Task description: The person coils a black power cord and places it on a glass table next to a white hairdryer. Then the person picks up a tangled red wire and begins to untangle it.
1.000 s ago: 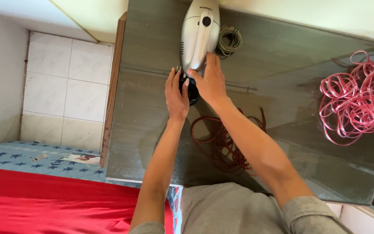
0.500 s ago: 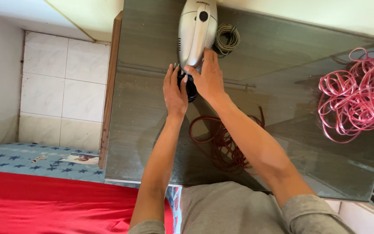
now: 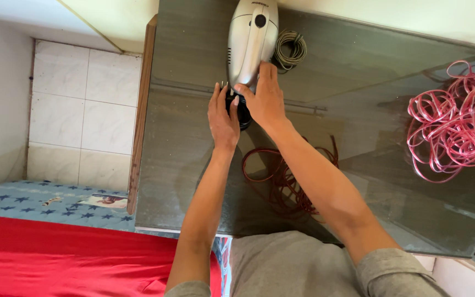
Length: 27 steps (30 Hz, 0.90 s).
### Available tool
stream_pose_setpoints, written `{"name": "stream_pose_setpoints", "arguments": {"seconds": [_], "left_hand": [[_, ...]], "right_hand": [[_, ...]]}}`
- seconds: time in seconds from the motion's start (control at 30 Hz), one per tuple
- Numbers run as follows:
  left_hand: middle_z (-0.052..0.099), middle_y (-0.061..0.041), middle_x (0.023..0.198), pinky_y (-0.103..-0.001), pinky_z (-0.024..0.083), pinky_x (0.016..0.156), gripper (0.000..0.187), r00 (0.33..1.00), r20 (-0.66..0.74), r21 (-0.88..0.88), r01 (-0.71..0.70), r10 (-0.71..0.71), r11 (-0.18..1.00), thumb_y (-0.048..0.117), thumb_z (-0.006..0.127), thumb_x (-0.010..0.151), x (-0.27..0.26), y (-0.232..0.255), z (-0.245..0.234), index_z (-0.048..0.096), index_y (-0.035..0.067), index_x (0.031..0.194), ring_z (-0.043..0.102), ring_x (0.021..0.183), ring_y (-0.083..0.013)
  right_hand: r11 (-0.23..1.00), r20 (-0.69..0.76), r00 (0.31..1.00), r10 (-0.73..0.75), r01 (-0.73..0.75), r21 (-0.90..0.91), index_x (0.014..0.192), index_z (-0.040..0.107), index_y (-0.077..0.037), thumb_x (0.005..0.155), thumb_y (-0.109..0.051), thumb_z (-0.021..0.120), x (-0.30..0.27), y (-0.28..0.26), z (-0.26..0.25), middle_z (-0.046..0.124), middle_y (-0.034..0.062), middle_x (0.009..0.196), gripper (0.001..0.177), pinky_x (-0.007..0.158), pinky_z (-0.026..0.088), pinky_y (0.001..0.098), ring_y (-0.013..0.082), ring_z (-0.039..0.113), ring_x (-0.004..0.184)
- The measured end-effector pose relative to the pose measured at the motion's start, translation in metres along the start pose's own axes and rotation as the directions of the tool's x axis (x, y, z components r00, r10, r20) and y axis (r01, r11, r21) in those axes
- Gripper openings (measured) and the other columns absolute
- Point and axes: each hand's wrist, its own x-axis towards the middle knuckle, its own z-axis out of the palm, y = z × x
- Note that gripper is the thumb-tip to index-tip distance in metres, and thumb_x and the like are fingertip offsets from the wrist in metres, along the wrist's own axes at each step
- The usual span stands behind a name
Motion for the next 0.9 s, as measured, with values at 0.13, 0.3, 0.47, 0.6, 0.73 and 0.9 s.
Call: {"name": "stream_pose_setpoints", "arguments": {"seconds": [0.13,0.3,0.47,0.6,0.73,0.9], "left_hand": [[0.049,-0.020,0.156,-0.048,0.039,0.116,0.042,1.000,0.005,0.014,-0.019,0.019,1.000,0.022,0.062,0.105,-0.001,0.001,0.000,0.056,0.005,0.143,0.049,0.140,-0.0396],[0.049,-0.020,0.156,-0.048,0.039,0.116,0.041,1.000,0.004,0.022,-0.022,0.022,1.000,0.022,0.061,0.106,-0.003,-0.002,0.000,0.055,0.004,0.143,0.049,0.140,-0.0399],[0.048,-0.020,0.155,-0.049,0.039,0.115,0.043,1.000,0.002,0.034,-0.023,0.023,0.999,0.023,0.061,0.105,-0.005,-0.004,0.003,0.055,0.004,0.144,0.049,0.139,-0.0397],[0.045,-0.021,0.156,-0.052,0.037,0.114,0.043,0.999,0.022,0.063,-0.043,0.041,0.997,0.023,0.058,0.105,0.000,-0.006,0.005,0.054,0.005,0.144,0.046,0.141,-0.0402],[0.043,-0.021,0.156,-0.053,0.036,0.114,0.041,0.997,0.070,0.115,-0.022,0.014,0.993,0.026,0.058,0.107,0.003,-0.013,0.007,0.054,0.006,0.142,0.044,0.141,-0.0399],[0.044,-0.020,0.157,-0.053,0.036,0.115,0.039,0.997,0.059,0.142,-0.049,0.041,0.989,0.027,0.056,0.109,0.002,-0.015,0.009,0.055,0.007,0.142,0.044,0.141,-0.0395]], "right_hand": [[0.998,0.004,0.998,-0.059,0.059,-0.014,0.136,0.041,0.003,0.092,-0.034,0.079,0.000,0.006,-0.001,0.050,0.0229,0.133,0.069,0.089,0.052,0.0512,0.0446,0.058,0.116],[0.999,0.022,0.999,-0.034,0.035,-0.020,0.135,0.042,0.003,0.090,-0.035,0.079,0.000,0.007,0.001,0.050,0.0228,0.131,0.070,0.089,0.051,0.0513,0.0443,0.058,0.116],[1.000,0.042,0.999,-0.030,0.030,-0.009,0.135,0.041,0.004,0.090,-0.034,0.080,0.001,0.008,-0.001,0.049,0.0236,0.133,0.070,0.088,0.051,0.0509,0.0441,0.058,0.114],[0.998,0.066,0.996,-0.057,0.056,0.008,0.136,0.044,-0.001,0.088,-0.035,0.082,0.003,0.010,-0.010,0.052,0.0196,0.135,0.070,0.092,0.053,0.0483,0.0398,0.061,0.118],[0.980,0.200,0.965,-0.172,0.147,0.134,0.148,0.038,0.000,0.090,-0.029,0.081,-0.009,0.028,-0.047,0.051,0.0231,0.143,0.078,0.101,0.050,0.0471,0.0394,0.059,0.125],[0.982,0.269,0.954,0.128,-0.161,0.102,0.148,0.043,-0.006,0.092,-0.028,0.071,-0.036,0.046,-0.079,0.057,0.0187,0.144,0.066,0.101,0.052,0.0424,0.0323,0.066,0.123]]}}
